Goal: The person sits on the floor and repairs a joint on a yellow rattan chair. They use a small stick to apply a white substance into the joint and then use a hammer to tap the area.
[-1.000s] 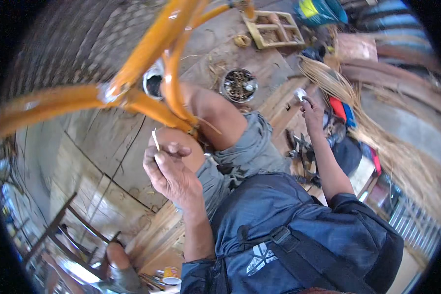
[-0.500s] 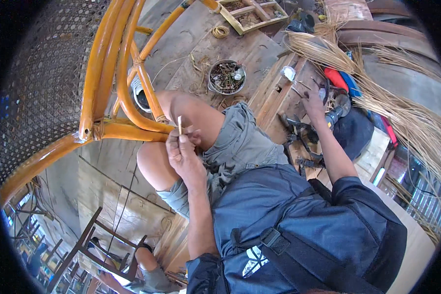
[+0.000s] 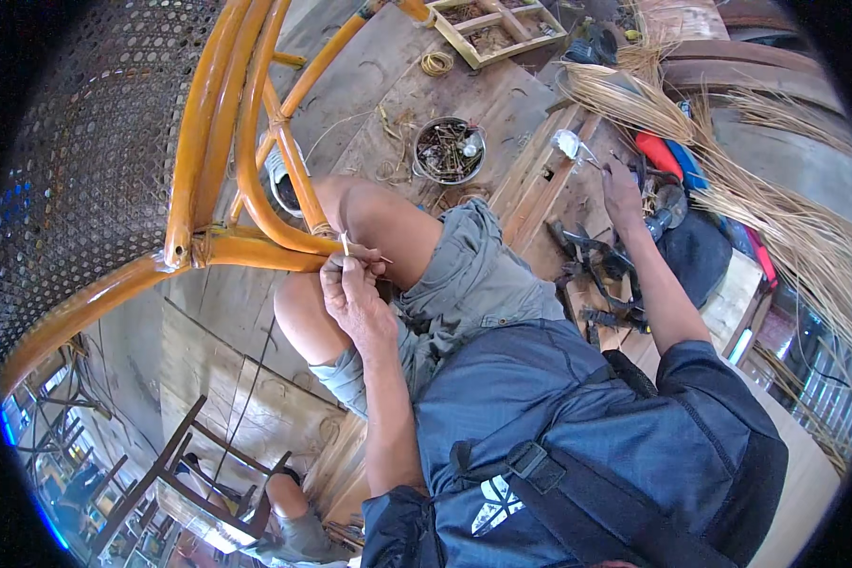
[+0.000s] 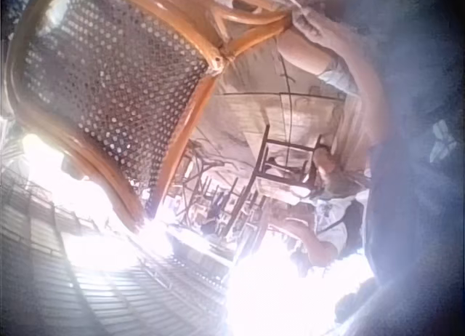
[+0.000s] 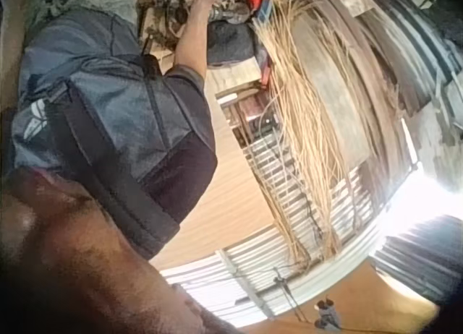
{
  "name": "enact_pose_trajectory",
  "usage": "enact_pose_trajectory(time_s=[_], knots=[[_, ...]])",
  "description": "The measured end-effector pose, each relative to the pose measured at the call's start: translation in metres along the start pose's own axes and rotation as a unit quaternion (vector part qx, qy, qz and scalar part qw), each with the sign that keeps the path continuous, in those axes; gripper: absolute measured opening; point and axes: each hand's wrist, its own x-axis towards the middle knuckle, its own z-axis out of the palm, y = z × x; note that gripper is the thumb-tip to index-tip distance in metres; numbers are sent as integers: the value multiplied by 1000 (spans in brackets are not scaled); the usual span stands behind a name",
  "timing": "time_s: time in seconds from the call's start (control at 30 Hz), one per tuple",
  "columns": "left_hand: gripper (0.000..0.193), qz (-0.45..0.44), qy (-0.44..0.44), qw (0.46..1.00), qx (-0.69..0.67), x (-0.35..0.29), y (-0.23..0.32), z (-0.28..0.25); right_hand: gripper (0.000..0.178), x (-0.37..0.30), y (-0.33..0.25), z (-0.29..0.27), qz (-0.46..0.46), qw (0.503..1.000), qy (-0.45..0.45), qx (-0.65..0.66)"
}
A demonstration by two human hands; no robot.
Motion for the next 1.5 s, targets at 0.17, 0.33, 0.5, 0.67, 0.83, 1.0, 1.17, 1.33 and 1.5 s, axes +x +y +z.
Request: enact_pose_trajectory(time_s=[0.17, 0.33, 0.5, 0.67, 0.83, 1.0, 1.17, 1.33, 1.5], knots=[[16, 9, 22, 1000, 5, -3, 2, 0, 24, 26, -15, 4, -11, 995, -4, -100], [12, 5, 21, 1000, 12, -3, 4, 2, 23, 54, -30, 7, 51, 983, -92, -148], [12, -1, 29, 1000, -9, -4, 7, 6, 28, 58, -11, 39, -1, 973, -45, -227], [11, -5, 11, 1000, -16, -3, 6, 3, 24, 57, 8, 14, 14, 989, -148, -18], [12, -18, 14, 999, -34, 0, -1, 4, 24, 56, 25, -1, 95, 978, -174, 64], [5, -6, 46, 998, 31, -4, 13, 15, 23, 45, 36, 5, -46, 990, -131, 37], [5, -31, 17, 999, 27, -3, 13, 7, 19, 52, -9, -50, 109, 945, -178, 251], [9, -63, 0, 998, 20, -4, 1, 1, 19, 107, -182, -161, -78, 967, -150, 190], [11, -75, -34, 996, 25, -9, 14, 7, 17, 135, -357, -217, -336, 928, -120, 110]])
